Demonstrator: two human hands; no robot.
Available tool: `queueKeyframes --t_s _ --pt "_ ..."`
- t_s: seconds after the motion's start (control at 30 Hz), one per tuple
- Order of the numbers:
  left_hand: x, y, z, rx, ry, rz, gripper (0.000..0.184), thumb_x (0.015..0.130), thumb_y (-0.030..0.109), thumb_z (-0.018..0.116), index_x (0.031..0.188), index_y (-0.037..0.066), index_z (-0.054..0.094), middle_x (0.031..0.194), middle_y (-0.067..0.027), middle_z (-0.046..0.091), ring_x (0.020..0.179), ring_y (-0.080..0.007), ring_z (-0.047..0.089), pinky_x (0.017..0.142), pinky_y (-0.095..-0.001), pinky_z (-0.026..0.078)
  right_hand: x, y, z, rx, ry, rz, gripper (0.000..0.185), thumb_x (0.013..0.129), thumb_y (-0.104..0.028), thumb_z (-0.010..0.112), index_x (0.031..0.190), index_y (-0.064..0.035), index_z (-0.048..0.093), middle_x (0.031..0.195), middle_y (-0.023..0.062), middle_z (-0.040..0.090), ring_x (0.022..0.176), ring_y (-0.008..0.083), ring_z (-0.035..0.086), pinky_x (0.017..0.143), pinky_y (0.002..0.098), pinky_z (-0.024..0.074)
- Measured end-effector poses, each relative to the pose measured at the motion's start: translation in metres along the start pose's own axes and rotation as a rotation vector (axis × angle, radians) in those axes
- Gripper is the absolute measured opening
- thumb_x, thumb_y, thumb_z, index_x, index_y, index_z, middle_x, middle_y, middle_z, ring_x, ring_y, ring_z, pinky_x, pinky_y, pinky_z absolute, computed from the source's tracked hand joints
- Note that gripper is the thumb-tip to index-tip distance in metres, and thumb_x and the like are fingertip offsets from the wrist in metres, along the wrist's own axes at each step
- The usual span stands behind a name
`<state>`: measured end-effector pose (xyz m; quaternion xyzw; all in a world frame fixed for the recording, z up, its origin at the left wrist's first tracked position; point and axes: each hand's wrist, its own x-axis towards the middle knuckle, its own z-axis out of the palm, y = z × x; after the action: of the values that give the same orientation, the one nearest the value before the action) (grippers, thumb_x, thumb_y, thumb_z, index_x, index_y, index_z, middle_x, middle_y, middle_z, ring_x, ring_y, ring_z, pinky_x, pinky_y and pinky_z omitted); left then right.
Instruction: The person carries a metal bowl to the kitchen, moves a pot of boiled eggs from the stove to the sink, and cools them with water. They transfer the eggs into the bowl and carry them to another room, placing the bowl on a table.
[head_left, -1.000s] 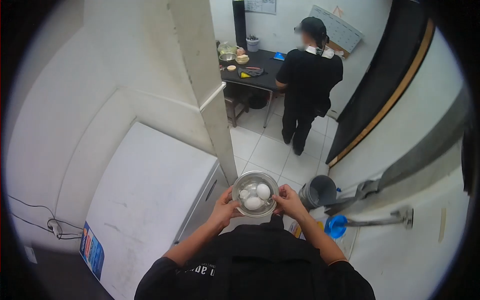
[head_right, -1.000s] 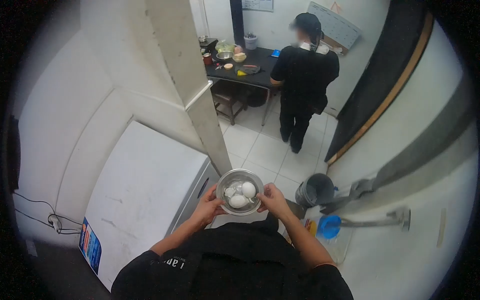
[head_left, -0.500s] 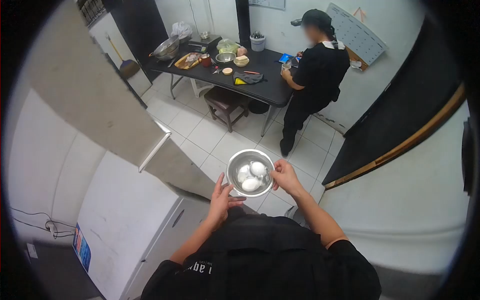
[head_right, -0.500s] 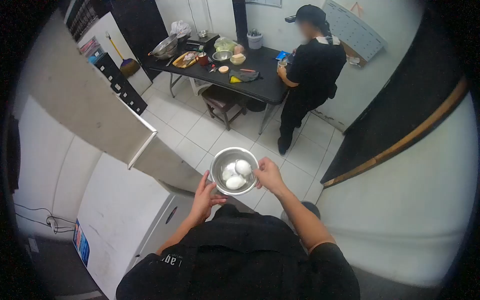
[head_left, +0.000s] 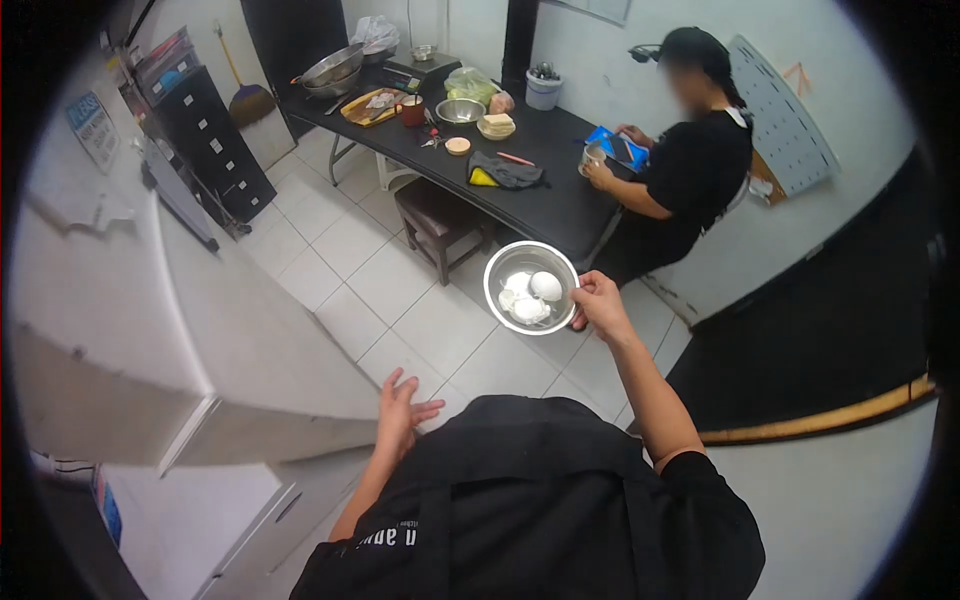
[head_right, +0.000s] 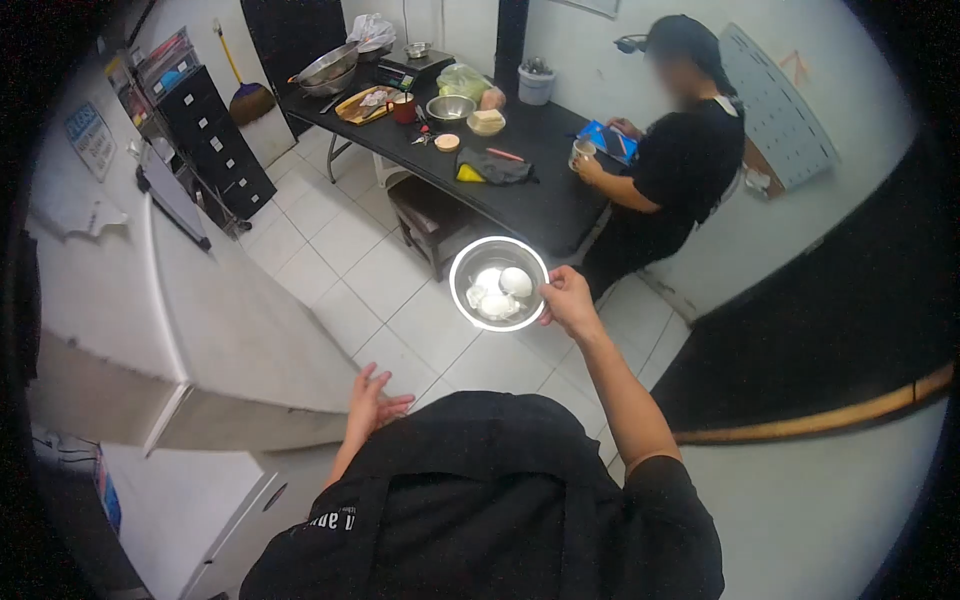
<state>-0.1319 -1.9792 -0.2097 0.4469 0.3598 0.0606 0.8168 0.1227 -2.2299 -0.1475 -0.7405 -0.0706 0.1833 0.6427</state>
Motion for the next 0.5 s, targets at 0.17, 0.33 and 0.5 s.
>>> queueKeyframes --t_s 0.17,0.33,0.5 --pt "0.132 0.019 0.023 -0.116 0.195 0.168 0.061 0.090 0.018 0.050 0.138 0.002 0.018 0.133 -0.0261 0.033 0.074 -0.0338 0.066 0.056 -0.0323 0.054 0.152 0.024 -0.009 -0.033 0.035 0.020 0.013 0.078 0.002 0.055 0.089 0.0046 0.049 0.062 0.0091 0.054 0.039 0.0161 0.053 0.032 0.0274 0.0440" --pt "0.167 0.074 0.064 0.024 0.248 0.254 0.060 0.089 0.018 0.051 0.138 0.002 0.020 0.131 -0.0228 0.036 0.076 -0.0328 0.066 0.055 -0.0304 0.054 0.300 0.047 -0.012 0.010 0.075 0.022 0.015 0.080 0.002 0.054 0.092 0.0045 0.047 0.062 0.0096 0.054 0.040 0.0165 0.053 0.033 0.0269 0.0436" --pt "0.221 0.086 0.070 0.011 0.510 0.289 0.059 0.088 0.015 0.053 0.138 0.004 0.023 0.131 -0.0200 0.037 0.072 -0.0286 0.065 0.054 -0.0303 0.052 0.464 0.078 -0.021 0.039 0.159 -0.022 0.018 0.079 0.000 0.054 0.094 0.0024 0.046 0.067 0.0115 0.057 0.040 0.0177 0.055 0.035 0.0251 0.0463"
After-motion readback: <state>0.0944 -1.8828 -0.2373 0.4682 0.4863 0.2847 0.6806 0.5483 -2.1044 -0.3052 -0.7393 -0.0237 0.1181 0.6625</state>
